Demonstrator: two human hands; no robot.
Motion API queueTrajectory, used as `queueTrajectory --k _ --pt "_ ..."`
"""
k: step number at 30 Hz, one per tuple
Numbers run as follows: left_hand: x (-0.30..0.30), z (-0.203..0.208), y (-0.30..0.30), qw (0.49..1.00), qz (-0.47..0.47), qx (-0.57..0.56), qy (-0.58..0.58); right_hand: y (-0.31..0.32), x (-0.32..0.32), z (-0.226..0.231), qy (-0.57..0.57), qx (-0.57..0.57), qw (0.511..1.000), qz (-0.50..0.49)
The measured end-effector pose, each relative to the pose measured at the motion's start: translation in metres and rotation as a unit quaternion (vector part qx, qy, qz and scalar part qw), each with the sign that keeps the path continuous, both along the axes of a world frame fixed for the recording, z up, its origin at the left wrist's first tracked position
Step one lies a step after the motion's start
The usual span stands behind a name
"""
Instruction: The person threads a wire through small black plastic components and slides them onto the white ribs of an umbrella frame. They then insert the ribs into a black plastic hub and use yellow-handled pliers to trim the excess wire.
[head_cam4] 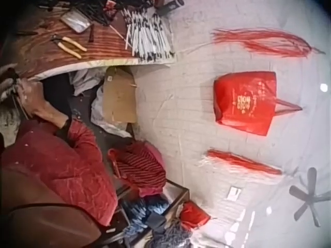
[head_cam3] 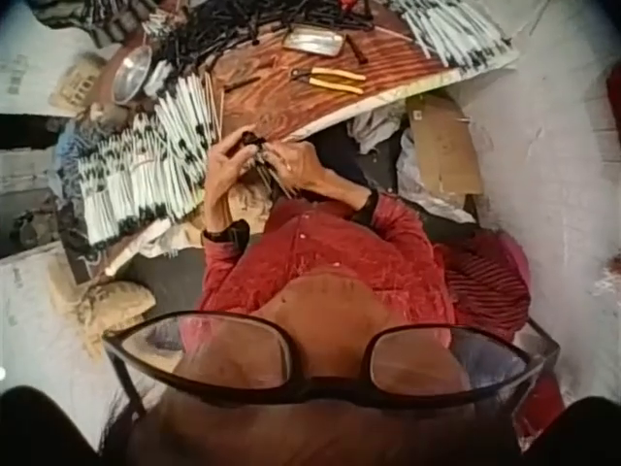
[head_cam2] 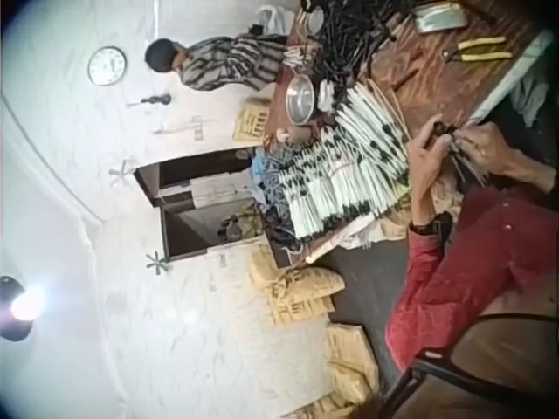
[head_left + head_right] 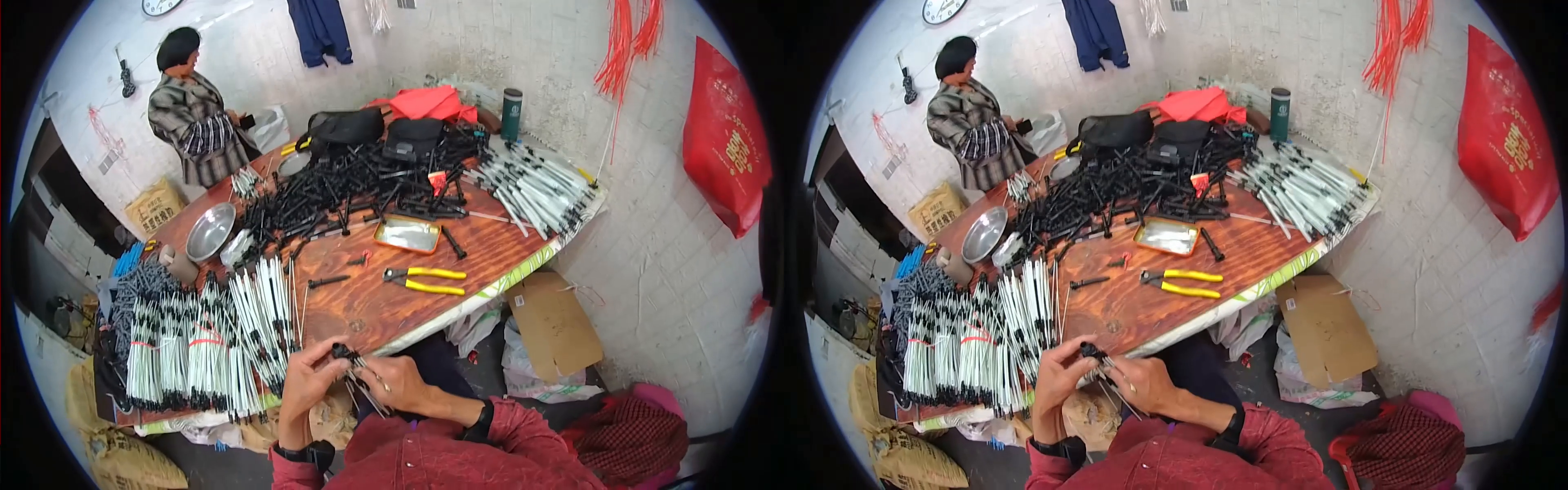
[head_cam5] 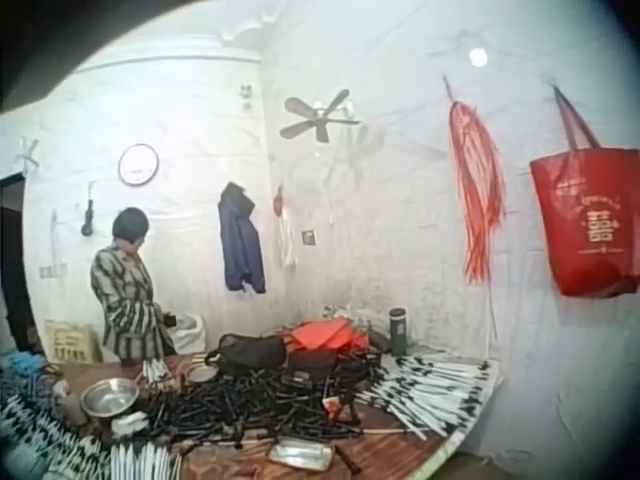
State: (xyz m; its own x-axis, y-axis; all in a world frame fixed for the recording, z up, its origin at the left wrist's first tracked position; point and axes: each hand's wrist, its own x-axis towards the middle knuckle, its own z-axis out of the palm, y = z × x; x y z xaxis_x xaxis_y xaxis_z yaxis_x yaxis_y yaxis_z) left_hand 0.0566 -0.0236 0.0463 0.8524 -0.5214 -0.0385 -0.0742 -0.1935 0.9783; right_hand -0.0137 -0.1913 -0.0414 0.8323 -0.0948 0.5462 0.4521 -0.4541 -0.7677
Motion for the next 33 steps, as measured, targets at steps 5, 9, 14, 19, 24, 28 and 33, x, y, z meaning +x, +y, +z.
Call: queueTrajectory --k 5,9,14,19,24,28,33 --pt "0.015 -0.008 -0.004 0.996 -0.015 0.035 -0.084 -0.019 0.009 0.012 0.056 0.017 0.997 0.056" --pt "0.017 -0.006 -0.003 0.998 -0.034 0.02 -0.053 -0.023 0.009 0.019 0.086 0.058 0.992 0.079" --pt "0.015 -0.017 0.017 0.997 -0.062 -0.029 -0.022 -0.019 0.009 0.025 0.123 0.039 0.984 0.123" --pt "0.009 -0.025 0.022 0.994 -0.09 -0.065 -0.007 -0.013 0.001 0.022 0.136 0.009 0.981 0.136" --pt "0.009 -0.026 0.018 0.993 -0.072 -0.09 -0.004 -0.017 0.007 0.023 0.146 0.003 0.98 0.137" --pt "0.018 -0.03 0.021 0.99 -0.102 -0.093 0.042 -0.021 0.011 0.015 0.074 0.004 0.984 0.163" --pt "0.026 -0.034 0.02 0.993 -0.096 -0.062 -0.002 -0.023 0.009 0.017 0.078 -0.039 0.987 0.132"
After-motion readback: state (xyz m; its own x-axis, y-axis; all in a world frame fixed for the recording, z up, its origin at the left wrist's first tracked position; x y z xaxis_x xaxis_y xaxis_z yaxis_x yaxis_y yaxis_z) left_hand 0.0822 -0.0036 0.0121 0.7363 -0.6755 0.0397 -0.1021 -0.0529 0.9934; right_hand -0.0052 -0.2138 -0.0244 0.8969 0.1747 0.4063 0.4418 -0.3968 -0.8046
